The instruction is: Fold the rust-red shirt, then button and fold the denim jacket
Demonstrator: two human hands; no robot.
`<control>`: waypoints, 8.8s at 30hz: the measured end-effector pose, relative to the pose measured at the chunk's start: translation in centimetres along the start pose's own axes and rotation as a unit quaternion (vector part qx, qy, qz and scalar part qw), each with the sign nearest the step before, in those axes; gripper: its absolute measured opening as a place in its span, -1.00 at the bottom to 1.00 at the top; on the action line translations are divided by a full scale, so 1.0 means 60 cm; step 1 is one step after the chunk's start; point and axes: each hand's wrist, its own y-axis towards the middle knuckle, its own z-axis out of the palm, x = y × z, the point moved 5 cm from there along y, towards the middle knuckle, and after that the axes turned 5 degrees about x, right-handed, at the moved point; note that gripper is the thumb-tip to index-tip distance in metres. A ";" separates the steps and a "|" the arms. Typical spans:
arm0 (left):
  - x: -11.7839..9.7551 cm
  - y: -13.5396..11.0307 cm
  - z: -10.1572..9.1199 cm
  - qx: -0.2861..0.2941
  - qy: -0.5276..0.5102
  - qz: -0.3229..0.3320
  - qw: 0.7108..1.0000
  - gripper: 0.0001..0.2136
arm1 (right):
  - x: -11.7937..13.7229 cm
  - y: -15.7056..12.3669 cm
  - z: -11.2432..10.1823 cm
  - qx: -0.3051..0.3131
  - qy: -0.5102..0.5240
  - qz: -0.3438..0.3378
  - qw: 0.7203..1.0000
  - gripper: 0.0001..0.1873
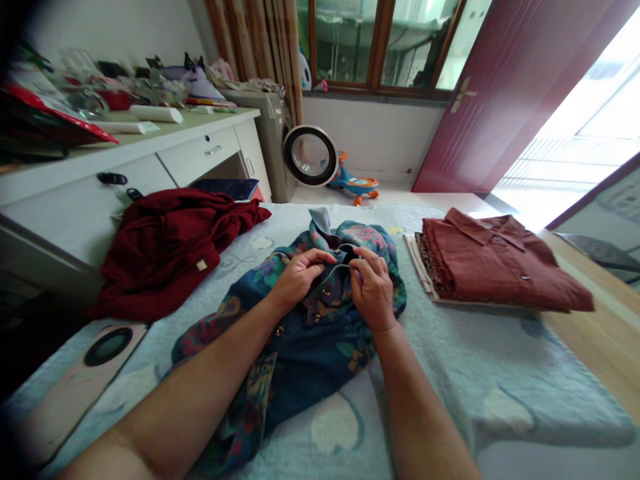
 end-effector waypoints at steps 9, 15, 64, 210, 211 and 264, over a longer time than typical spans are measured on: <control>-0.011 -0.010 0.020 0.007 0.190 0.040 0.981 -0.89 | -0.003 0.001 0.006 0.032 -0.011 0.011 0.999 -0.86; 0.010 -0.009 0.022 0.012 0.121 0.013 0.992 -0.64 | -0.001 0.002 0.015 0.058 -0.027 0.015 0.998 -0.85; 0.027 0.000 0.009 -0.023 0.060 -0.035 0.997 -0.87 | 0.015 0.004 0.007 0.054 0.008 0.015 0.998 -0.79; 0.032 -0.002 -0.017 0.035 0.475 -0.061 0.877 -0.42 | -0.138 -0.051 0.045 -0.137 0.301 0.385 0.862 -0.68; 0.035 -0.003 -0.020 0.034 0.475 -0.078 0.876 -0.39 | -0.140 -0.052 0.044 -0.142 0.293 0.384 0.864 -0.67; 0.074 0.052 -0.054 0.094 0.538 -0.162 0.822 -0.43 | -0.064 -0.040 0.092 0.188 -0.188 0.112 0.958 -0.66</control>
